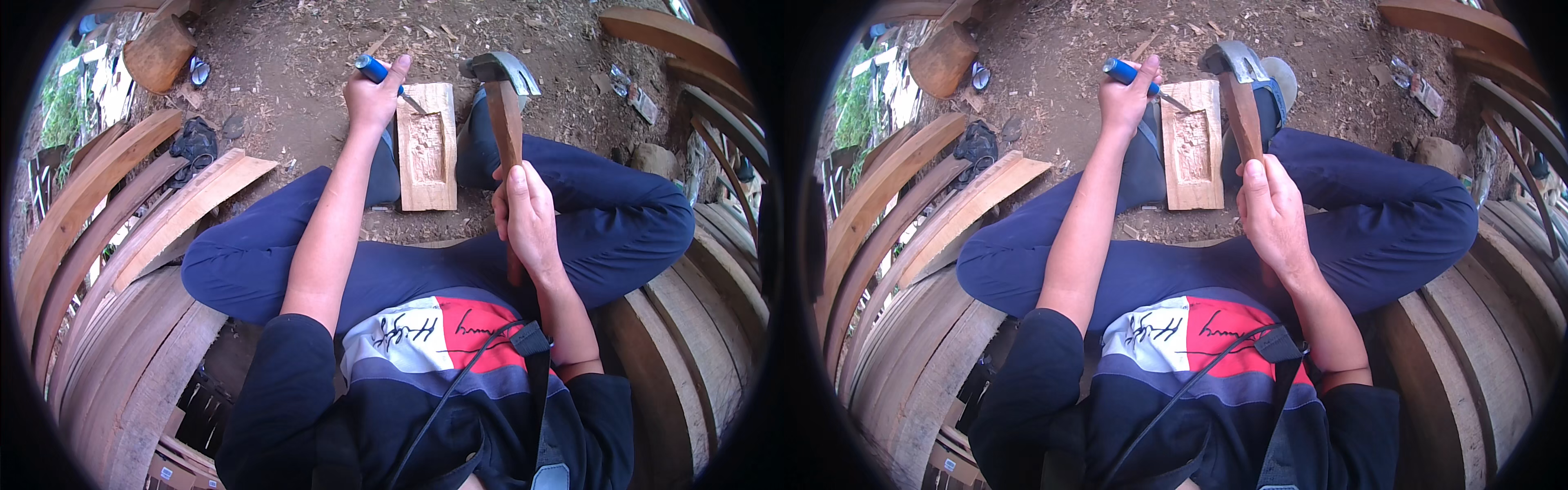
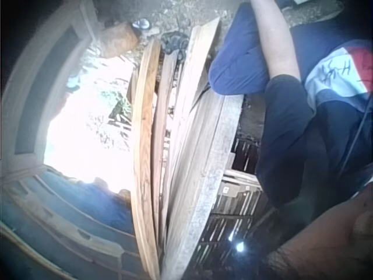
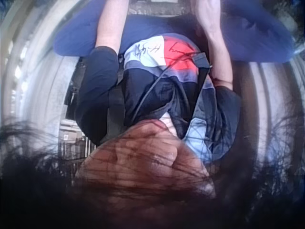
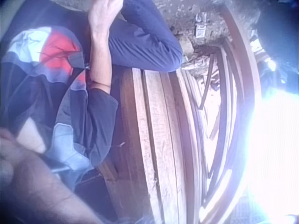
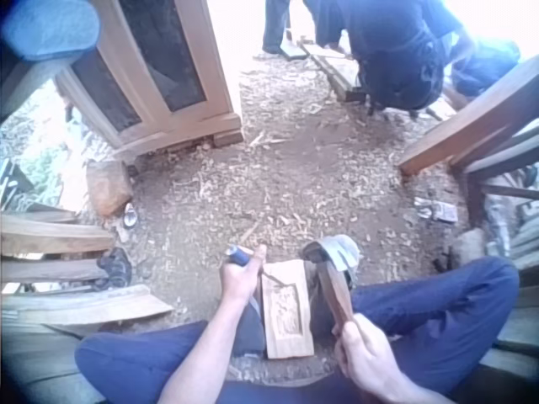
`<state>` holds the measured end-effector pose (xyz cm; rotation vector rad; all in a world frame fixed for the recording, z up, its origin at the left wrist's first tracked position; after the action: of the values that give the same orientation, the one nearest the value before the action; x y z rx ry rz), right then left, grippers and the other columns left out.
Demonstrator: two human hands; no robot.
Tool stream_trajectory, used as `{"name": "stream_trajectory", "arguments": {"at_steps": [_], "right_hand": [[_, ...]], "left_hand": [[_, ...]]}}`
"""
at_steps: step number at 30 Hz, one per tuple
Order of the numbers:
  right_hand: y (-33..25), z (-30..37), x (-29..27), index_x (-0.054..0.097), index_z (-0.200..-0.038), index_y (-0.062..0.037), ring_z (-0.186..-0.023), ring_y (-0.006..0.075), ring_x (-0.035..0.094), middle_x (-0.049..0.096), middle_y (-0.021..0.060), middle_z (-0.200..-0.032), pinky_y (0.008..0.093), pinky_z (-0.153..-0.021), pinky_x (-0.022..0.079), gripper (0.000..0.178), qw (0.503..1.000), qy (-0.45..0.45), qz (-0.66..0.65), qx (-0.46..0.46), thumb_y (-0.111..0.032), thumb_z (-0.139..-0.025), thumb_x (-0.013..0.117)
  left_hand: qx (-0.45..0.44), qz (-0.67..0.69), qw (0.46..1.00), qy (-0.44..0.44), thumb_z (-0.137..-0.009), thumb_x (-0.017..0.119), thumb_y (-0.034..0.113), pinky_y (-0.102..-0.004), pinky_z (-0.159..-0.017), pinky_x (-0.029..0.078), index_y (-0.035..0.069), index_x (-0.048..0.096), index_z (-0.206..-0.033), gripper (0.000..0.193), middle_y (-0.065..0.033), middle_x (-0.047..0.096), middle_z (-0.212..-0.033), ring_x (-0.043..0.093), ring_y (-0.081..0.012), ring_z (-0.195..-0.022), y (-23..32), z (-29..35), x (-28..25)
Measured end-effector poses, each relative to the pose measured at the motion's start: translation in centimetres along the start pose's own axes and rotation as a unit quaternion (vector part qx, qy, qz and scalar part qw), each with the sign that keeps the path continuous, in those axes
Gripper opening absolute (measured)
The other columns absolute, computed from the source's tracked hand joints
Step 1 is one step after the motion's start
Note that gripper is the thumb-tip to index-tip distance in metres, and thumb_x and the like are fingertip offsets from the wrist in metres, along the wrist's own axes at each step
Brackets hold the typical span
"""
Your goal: The person sits cross-legged on the ground and uses a chisel and hammer to carve a rectangular recess into a small wooden block. They repeatedly strike the chisel to remove wood chips and deepen the cavity.
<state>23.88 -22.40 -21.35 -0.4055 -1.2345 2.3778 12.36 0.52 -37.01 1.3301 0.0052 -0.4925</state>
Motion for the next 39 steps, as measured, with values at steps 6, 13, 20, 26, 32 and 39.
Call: {"name": "stream_trajectory", "arguments": {"at_steps": [6,13,20,26,32,39], "right_hand": [[0.1,-0.1,0.1,0.053,-0.096,-0.0019,-0.048,0.0039,0.041,0.044,-0.0032,-0.057,0.0231,-0.044,0.034,0.037,1.0,-0.006,-0.005,0.002,-0.035,-0.106,0.039],[0.0,-0.1,0.2,0.053,-0.096,-0.0021,-0.048,0.0038,0.041,0.044,-0.0031,-0.057,0.0229,-0.044,0.034,0.037,1.0,-0.01,-0.001,0.005,-0.035,-0.106,0.039],[0.1,-0.1,0.3,0.053,-0.097,-0.002,-0.049,0.0044,0.042,0.045,-0.0029,-0.058,0.0233,-0.045,0.035,0.037,1.0,-0.013,0.01,0.013,-0.035,-0.106,0.039],[0.2,-0.1,0.3,0.053,-0.098,-0.002,-0.049,0.0046,0.043,0.045,-0.0027,-0.058,0.0234,-0.045,0.035,0.036,1.0,-0.01,0.012,0.0,-0.034,-0.105,0.04],[-0.1,0.0,0.2,0.053,-0.097,-0.0022,-0.049,0.0043,0.042,0.045,-0.003,-0.058,0.023,-0.045,0.035,0.036,1.0,-0.014,-0.003,0.015,-0.035,-0.105,0.04],[0.2,0.0,0.1,0.053,-0.097,-0.0023,-0.049,0.0043,0.042,0.045,-0.003,-0.058,0.0231,-0.045,0.035,0.037,1.0,-0.014,0.007,0.01,-0.036,-0.106,0.039]], "left_hand": [[0.003,0.004,1.0,-0.003,-0.084,0.078,0.034,-0.0261,-0.056,0.055,0.005,0.058,-0.082,0.035,-0.0068,0.068,-0.076,0.068,-0.0129,-0.07,-0.3,-0.2,-0.1],[0.019,0.002,1.0,0.013,-0.082,0.079,0.035,-0.0268,-0.055,0.055,0.005,0.059,-0.082,0.037,-0.0075,0.068,-0.076,0.067,-0.0129,-0.067,-0.2,0.1,-0.1],[0.048,-0.028,0.998,0.038,-0.079,0.082,0.038,-0.0257,-0.058,0.053,0.005,0.061,-0.079,0.039,-0.0055,0.068,-0.072,0.065,-0.0119,-0.064,0.9,1.0,0.3],[0.077,-0.089,0.992,0.039,-0.078,0.082,0.041,-0.0258,-0.062,0.052,0.004,0.062,-0.077,0.042,-0.0046,0.068,-0.07,0.065,-0.0118,-0.064,2.0,1.4,0.2],[0.056,-0.035,0.996,0.053,-0.075,0.082,0.05,-0.0304,-0.062,0.051,0.004,0.064,-0.067,0.05,-0.0041,0.064,-0.061,0.062,-0.0145,-0.058,1.1,1.2,0.3],[0.054,-0.093,0.993,0.039,-0.078,0.082,0.041,-0.0259,-0.059,0.052,0.004,0.063,-0.074,0.041,-0.0037,0.069,-0.069,0.065,-0.0108,-0.062,2.2,2.1,0.4]]}}
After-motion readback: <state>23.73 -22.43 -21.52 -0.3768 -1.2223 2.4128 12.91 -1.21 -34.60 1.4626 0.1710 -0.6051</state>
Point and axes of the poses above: each hand's wrist, its own z-axis away from the middle knuckle, its own x-axis out of the palm, y = z × x, the point moved 2 cm from there along -z, towards the middle knuckle
